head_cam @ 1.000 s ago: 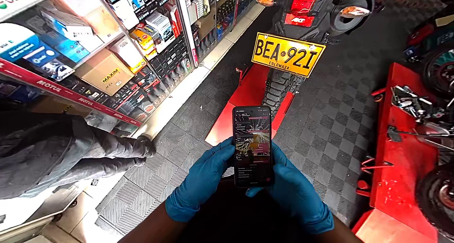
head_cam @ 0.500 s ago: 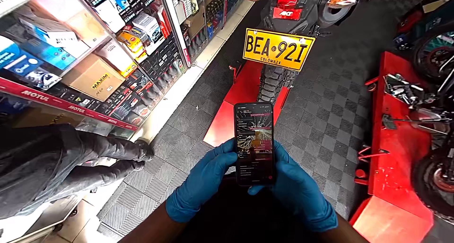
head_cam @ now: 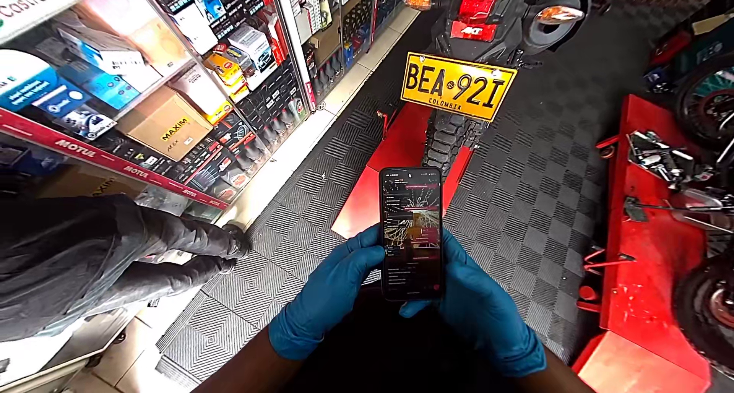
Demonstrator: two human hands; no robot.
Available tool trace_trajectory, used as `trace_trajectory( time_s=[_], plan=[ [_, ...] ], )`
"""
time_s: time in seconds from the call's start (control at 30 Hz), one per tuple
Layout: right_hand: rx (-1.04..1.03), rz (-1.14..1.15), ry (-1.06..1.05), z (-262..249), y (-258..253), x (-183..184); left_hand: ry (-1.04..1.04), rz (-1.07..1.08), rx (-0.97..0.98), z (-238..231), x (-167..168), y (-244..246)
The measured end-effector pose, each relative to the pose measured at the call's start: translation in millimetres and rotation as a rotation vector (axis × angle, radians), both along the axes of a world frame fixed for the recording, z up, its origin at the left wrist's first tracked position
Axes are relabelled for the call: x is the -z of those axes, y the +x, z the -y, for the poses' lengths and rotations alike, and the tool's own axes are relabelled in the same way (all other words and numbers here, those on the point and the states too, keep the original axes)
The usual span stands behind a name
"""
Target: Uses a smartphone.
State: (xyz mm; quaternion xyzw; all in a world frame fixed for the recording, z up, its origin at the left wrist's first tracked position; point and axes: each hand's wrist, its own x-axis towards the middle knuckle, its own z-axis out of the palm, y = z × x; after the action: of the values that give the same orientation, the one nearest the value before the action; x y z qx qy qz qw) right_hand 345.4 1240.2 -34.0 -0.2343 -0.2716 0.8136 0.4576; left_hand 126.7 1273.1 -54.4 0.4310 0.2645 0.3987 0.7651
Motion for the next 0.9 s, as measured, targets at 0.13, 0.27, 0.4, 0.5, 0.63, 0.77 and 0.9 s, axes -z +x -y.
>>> trace_trajectory(
  time_s=[0.13,0.27,0.4,0.5,0.63,0.77,0.9],
  plan=[
    [-0.005,-0.006,-0.002,0.3,-0.1,-0.6,-0.003,0.004,-0.001,1.4,-1.3,-0.5],
    [-0.002,0.004,0.001,1.8,1.2,-2.4,-0.015,0.007,-0.001,1.9,-1.7,1.6],
    [0.006,0.013,0.001,2.8,3.4,-3.6,-0.001,0.001,0.011,0.3,-0.6,3.2],
    [0.015,0.016,-0.011,4.1,4.7,-3.9,-0.007,-0.007,0.024,-0.3,-2.1,4.0],
    [0.015,0.027,-0.011,4.8,4.8,-5.1,-0.016,-0.013,0.025,-0.2,-2.7,4.4],
    [0.023,0.035,-0.015,4.5,4.6,-6.5,0.013,-0.004,0.036,-1.6,-2.4,4.1],
    [0.021,0.034,-0.017,3.6,3.9,-7.0,0.01,-0.004,0.034,-2.4,-2.5,3.1]
  ],
)
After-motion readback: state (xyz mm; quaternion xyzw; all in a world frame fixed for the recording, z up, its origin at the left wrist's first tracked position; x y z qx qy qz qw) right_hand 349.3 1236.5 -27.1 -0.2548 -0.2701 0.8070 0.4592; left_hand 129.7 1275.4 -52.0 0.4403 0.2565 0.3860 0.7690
